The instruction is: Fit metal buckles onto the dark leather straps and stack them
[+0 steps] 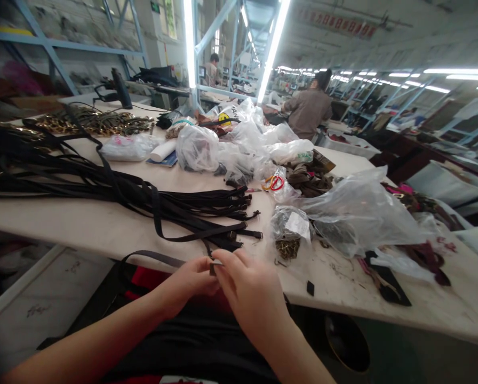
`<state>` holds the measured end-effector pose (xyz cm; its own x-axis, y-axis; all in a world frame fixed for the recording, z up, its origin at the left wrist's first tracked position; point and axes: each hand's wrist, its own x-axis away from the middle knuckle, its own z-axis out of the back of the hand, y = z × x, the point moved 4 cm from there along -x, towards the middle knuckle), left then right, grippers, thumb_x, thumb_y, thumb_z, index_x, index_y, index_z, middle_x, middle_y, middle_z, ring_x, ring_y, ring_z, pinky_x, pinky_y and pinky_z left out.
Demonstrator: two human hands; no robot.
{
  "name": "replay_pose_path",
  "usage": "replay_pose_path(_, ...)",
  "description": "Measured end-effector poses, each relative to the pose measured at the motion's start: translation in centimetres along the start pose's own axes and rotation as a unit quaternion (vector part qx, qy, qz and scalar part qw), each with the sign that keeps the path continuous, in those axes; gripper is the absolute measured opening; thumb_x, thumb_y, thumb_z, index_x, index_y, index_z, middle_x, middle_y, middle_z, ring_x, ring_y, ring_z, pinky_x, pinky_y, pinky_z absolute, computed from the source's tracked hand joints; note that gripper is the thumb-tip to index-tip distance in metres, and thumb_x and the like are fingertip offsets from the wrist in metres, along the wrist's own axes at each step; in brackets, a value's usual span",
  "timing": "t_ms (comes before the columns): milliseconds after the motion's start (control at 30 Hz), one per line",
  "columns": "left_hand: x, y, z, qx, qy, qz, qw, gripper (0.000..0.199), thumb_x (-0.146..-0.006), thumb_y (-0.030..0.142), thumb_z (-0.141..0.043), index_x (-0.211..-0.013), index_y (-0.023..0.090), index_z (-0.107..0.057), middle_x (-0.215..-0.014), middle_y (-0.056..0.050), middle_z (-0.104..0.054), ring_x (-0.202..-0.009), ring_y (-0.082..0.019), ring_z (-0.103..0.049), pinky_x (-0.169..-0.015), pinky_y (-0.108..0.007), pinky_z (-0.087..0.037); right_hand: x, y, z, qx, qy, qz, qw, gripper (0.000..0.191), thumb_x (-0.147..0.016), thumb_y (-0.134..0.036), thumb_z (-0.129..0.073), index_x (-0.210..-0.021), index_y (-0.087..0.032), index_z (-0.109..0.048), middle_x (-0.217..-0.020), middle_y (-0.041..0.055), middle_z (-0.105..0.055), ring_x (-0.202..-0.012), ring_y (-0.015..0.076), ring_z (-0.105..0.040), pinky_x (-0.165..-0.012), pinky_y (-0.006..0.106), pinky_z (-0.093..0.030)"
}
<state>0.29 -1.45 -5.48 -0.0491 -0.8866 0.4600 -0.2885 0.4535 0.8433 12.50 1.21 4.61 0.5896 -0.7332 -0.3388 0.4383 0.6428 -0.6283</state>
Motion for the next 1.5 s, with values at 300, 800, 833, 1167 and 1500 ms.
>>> replay_pose_path(300,-0.1,-0.3,0.1,0.046,0.032,0.004,0.998,0.022,-0.064,0.027,-0.067,-0.07,0.014,-0.05,-0.059,0.004,-0.054,-0.055,-0.008,-0.048,-0.054,-0.019,-0.035,0.7,2.6,-3.8,0.192,-0.091,-0.035,0.977,0.019,-0.085,-0.019,-0.045,-0.091,-0.022,-0.062,-0.078,0.0045,-0.065,-0.066,0.0162,-0.058,-0.057,0.026,-0.036)
replay_pose_path(800,0.1,-0.9,0.3,0.039,0.034,-0.033,0.998,0.028,-0.065,0.025,-0.067,-0.086,0.015,-0.051,-0.07,0.003,-0.058,-0.061,-0.009,-0.054,-0.059,-0.022,-0.04,1.2,3.5,-5.2,0.151,-0.098,-0.021,0.983,0.03,-0.081,-0.034,-0.055,-0.107,-0.019,-0.058,-0.09,0.007,-0.061,-0.073,0.019,-0.06,-0.061,0.028,-0.044)
replay_pose_path(833,0.2,-0.8,0.5,0.035,0.029,-0.035,0.998,0.031,-0.064,0.024,-0.068,-0.088,0.015,-0.049,-0.068,0.003,-0.057,-0.059,-0.009,-0.054,-0.058,-0.021,-0.041,1.3,3.4,-5.1,0.151,-0.114,-0.015,0.982,0.032,-0.077,-0.034,-0.059,-0.105,-0.019,-0.058,-0.088,0.0063,-0.06,-0.071,0.0189,-0.059,-0.059,0.028,-0.044)
replay_pose_path(1167,6.9,10.3,9.3,0.132,0.213,-0.168,0.953,0.017,-0.077,0.009,-0.046,-0.089,0.019,-0.052,-0.064,0.009,-0.054,-0.051,-0.001,-0.045,-0.061,-0.016,-0.042,1.1,3.2,0.2,0.084,0.019,0.025,0.996,0.019,-0.076,-0.023,-0.055,-0.094,-0.018,-0.056,-0.088,0.0054,-0.062,-0.081,0.0177,-0.058,-0.073,0.029,-0.046)
replay_pose_path(1500,6.8,7.2,-1.6,-0.182,-0.031,-0.171,0.968,0.033,-0.077,0.047,-0.05,-0.066,0.016,-0.052,-0.054,0.002,-0.052,-0.053,-0.01,-0.049,-0.052,-0.021,-0.04,2.8,0.4,-2.6,0.003,-0.002,0.055,0.998,0.046,-0.075,-0.036,-0.061,-0.115,-0.018,-0.048,-0.091,0.0073,-0.065,-0.081,0.0208,-0.061,-0.071,0.031,-0.048)
